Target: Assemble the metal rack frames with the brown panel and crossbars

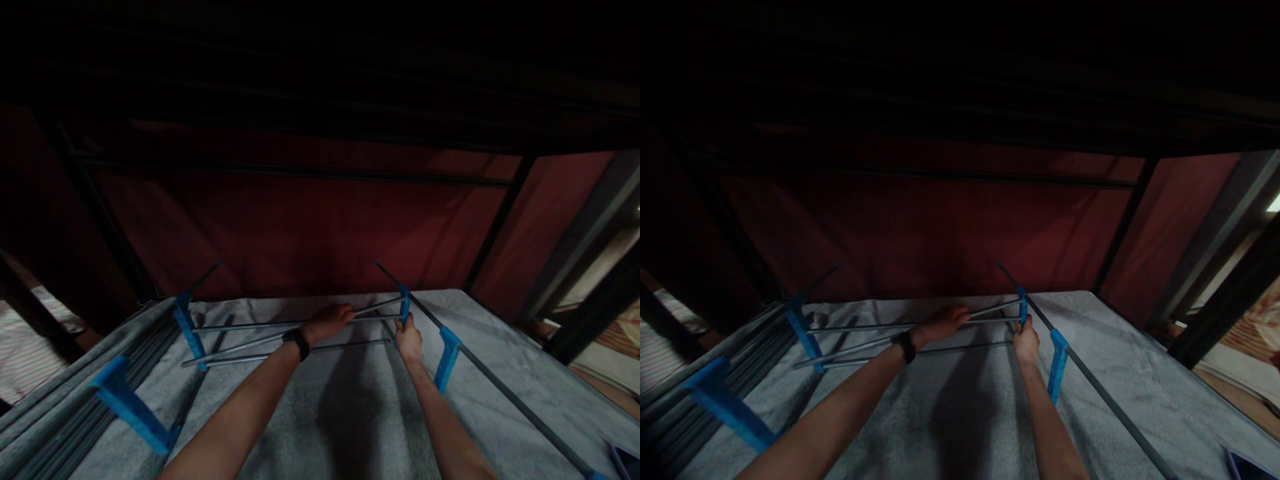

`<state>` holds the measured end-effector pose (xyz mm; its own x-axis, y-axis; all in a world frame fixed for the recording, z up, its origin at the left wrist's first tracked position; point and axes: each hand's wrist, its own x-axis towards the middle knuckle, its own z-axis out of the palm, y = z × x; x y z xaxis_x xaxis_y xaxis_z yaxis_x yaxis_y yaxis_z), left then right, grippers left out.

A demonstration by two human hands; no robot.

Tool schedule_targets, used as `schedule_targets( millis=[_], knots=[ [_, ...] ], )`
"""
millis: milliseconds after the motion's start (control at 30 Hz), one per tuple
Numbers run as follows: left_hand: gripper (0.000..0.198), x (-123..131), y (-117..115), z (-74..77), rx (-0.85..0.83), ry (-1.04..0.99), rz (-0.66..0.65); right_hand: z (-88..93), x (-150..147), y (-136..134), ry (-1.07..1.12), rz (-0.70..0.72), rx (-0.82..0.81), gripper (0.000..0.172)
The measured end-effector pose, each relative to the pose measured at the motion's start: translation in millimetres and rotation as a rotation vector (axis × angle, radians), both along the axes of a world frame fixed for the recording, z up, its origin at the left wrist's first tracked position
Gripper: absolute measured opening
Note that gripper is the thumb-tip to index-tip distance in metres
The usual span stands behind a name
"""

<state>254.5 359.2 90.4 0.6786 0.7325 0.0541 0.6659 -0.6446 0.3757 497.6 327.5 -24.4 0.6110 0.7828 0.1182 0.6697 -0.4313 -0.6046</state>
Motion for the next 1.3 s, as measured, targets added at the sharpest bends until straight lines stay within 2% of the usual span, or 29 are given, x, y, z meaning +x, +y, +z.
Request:
schedule_targets(
  millis=[100,267,333,500,700,767,867,1033,1133,1300],
  knots=[
    [0.037,4,-2,1.5,0.006,0.021,0.007,-1.1,3,1,0.004,-0.008,-0.001,0.046],
    [0.030,18,-25,-10.7,0.429,0.042,0.153,0.2,6,2,0.000,-0.031,0.003,0.046],
    [0.031,20,-31,-16.9,0.498,0.043,0.153,0.3,6,2,-0.009,-0.030,0.003,0.044],
    [0.035,16,-25,-19.2,0.421,0.067,0.132,-1.0,6,1,-0.030,-0.010,0.005,0.042],
    [0.036,5,-6,-4.8,0.139,0.036,0.071,-5.0,7,1,-0.057,0.040,-0.030,0.042],
    [0.036,5,-4,-1.4,0.098,0.022,0.052,-6.8,8,1,-0.065,0.040,-0.038,0.042],
    [0.037,10,-6,-2.1,0.171,0.017,0.069,-9.7,13,3,-0.090,0.022,-0.038,0.043],
    [0.032,19,-17,-12.2,0.419,-0.033,0.123,-13.4,22,4,-0.084,0.019,-0.060,0.043],
    [0.034,18,-16,-11.7,0.423,0.002,0.090,-15.9,24,4,-0.109,0.019,-0.070,0.045],
    [0.033,16,-6,-2.2,0.402,0.009,0.019,-19.3,23,4,-0.147,0.016,-0.067,0.048]
  ],
)
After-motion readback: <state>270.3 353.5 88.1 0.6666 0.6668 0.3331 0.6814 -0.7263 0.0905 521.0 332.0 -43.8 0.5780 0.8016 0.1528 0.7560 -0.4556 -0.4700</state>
